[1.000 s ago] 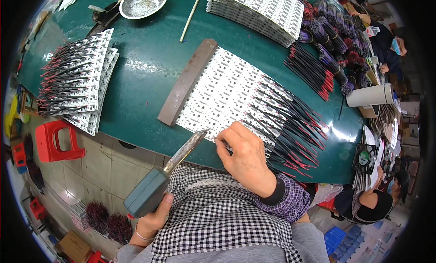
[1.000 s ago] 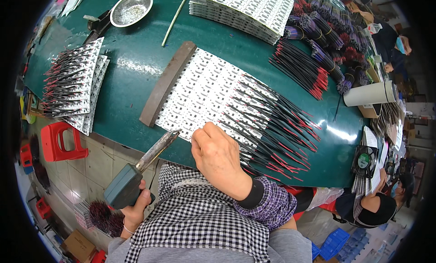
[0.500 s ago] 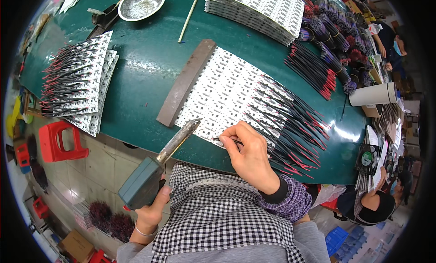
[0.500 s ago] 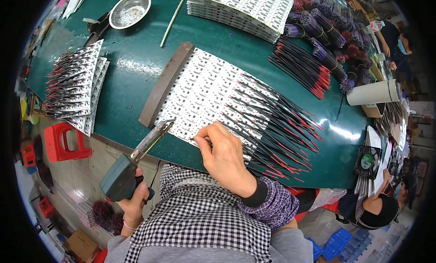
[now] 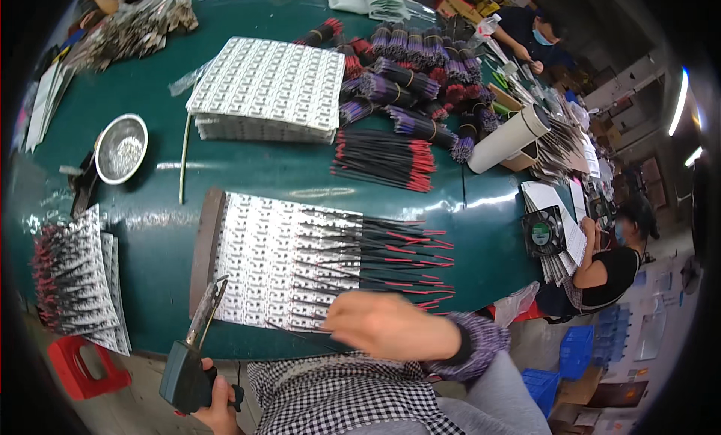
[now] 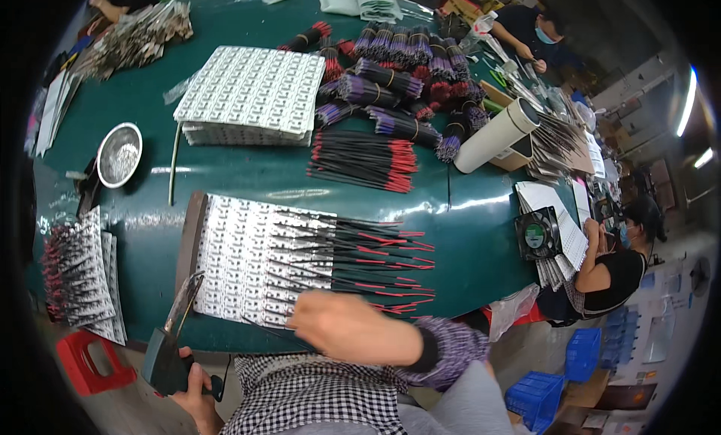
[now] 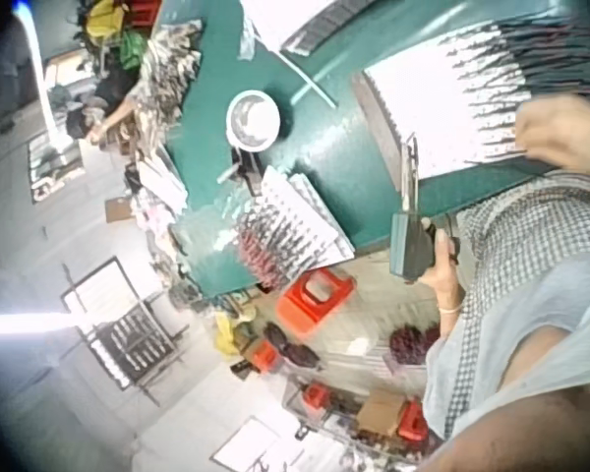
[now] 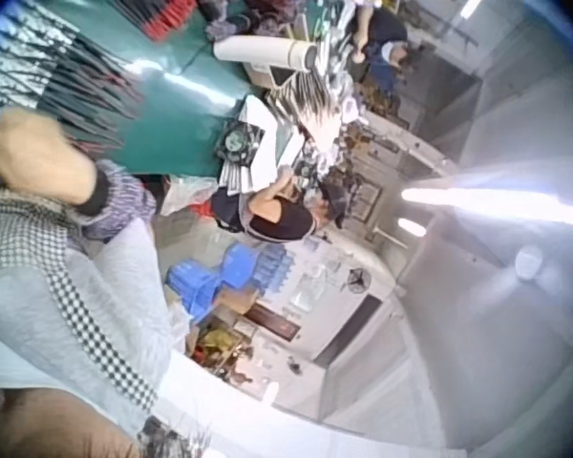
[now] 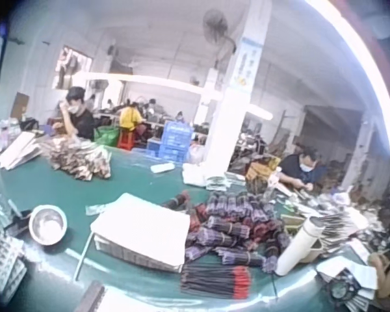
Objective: The person solders wires onto contact points on circuit board sheets using a soldering iron while holding the wires in place by hand.
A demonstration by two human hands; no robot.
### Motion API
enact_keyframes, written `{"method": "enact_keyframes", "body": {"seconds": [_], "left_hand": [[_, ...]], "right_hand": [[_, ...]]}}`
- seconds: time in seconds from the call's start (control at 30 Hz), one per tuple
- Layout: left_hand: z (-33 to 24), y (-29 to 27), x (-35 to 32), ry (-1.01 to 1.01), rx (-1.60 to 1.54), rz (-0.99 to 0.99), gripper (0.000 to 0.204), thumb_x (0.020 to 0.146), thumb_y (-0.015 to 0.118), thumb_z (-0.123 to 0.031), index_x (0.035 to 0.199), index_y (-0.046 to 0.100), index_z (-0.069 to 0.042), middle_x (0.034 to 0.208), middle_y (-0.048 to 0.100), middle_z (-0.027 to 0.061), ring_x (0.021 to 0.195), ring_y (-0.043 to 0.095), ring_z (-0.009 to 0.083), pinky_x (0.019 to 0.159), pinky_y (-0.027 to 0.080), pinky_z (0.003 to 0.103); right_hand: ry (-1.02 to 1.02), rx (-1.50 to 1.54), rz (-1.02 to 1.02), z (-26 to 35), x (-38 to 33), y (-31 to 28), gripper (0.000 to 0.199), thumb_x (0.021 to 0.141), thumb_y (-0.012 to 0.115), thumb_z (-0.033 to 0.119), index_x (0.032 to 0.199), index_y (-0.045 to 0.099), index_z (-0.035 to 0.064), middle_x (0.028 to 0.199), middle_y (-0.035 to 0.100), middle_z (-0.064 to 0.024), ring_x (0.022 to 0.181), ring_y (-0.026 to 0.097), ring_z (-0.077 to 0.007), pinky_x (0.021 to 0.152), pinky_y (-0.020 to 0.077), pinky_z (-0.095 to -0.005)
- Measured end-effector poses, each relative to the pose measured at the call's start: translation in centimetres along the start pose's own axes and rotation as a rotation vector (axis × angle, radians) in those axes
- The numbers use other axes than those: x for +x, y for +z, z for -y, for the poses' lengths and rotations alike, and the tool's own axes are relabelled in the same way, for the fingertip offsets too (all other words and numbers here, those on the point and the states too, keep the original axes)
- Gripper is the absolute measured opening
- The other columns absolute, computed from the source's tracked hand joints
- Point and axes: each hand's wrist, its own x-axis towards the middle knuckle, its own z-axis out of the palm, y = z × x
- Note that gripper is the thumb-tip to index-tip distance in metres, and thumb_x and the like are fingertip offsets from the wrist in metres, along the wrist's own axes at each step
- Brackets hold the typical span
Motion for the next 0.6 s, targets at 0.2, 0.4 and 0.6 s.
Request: {"method": "enact_keyframes", "body": {"seconds": [0.2,0.4,0.6], "left_hand": [[-0.9,2.3,1.8,0.074,-0.098,0.051,0.052,0.084,0.064,0.005,0.134,0.047,0.004,0.118,0.062,0.0205,0.056,0.047,0.0102,0.044,0.038,0.022],[-4.9,5.5,1.4,-0.022,0.041,0.141,0.028,0.091,0.064,0.001,0.118,0.059,0.006,0.073,0.053,0.0047,0.055,0.041,0.0095,0.049,0.033,0.024],[-4.2,5.7,2.2,-0.010,0.071,0.071,0.024,0.091,0.068,0.000,0.112,0.061,0.005,0.067,0.052,0.0025,0.052,0.042,0.0092,0.047,0.034,0.025]], "right_hand": [[0.226,-0.669,-0.466,-8.9,3.6,-8.5,0.052,0.076,0.072,0.002,0.126,0.058,-0.0019,0.125,0.059,-0.0172,0.115,0.057,-0.0349,0.096,0.0492,-0.0402],[0.189,-0.837,-0.493,-19.1,8.9,-5.7,0.049,0.079,0.062,0.007,0.124,0.052,-0.0117,0.109,0.056,-0.0225,0.100,0.058,-0.0349,0.088,0.0508,-0.0404],[0.103,-0.945,-0.485,-18.0,9.0,-7.9,0.023,0.076,0.061,0.005,0.097,0.057,-0.0045,0.092,0.050,-0.0133,0.090,0.052,-0.0270,0.072,0.0486,-0.0303]]}}
